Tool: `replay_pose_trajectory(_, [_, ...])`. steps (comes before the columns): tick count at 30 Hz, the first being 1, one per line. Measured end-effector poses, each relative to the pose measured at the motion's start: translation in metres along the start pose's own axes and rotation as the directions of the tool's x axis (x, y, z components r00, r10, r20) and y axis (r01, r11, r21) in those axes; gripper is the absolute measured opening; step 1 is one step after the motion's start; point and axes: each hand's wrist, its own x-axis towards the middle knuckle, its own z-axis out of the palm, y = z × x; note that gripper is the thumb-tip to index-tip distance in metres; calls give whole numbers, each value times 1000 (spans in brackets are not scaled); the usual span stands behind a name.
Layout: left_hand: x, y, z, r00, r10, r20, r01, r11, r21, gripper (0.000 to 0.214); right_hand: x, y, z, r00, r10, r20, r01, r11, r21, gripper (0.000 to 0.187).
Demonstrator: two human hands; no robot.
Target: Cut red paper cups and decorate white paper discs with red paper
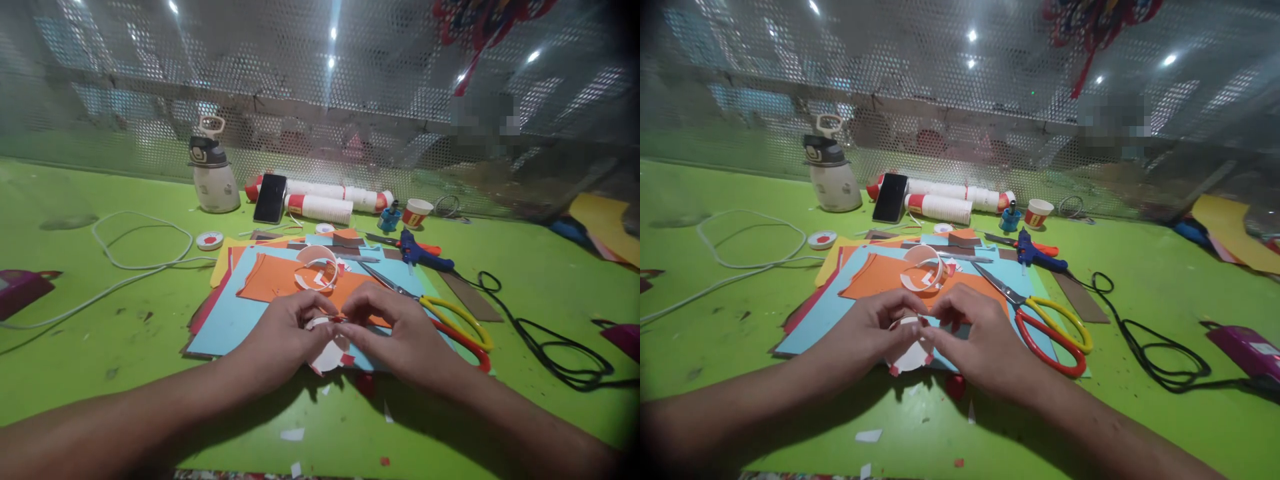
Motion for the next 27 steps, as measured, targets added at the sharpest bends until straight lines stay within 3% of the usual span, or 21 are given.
replay_pose_trajectory(14, [0,0,0,999,41,19,-41,999,1,17,-6,4,4,996,-82,-23,82,997,-9,12])
replay_pose_trajectory(22, [-2,0,0,998,54,18,-54,999,2,14,-6,5,5,945,-312,-98,295,943,-157,10])
replay_pose_trajectory(27, [-2,0,-1,999,36,20,-36,999,-11,13,-5,6,6,947,-309,-84,295,944,-147,11])
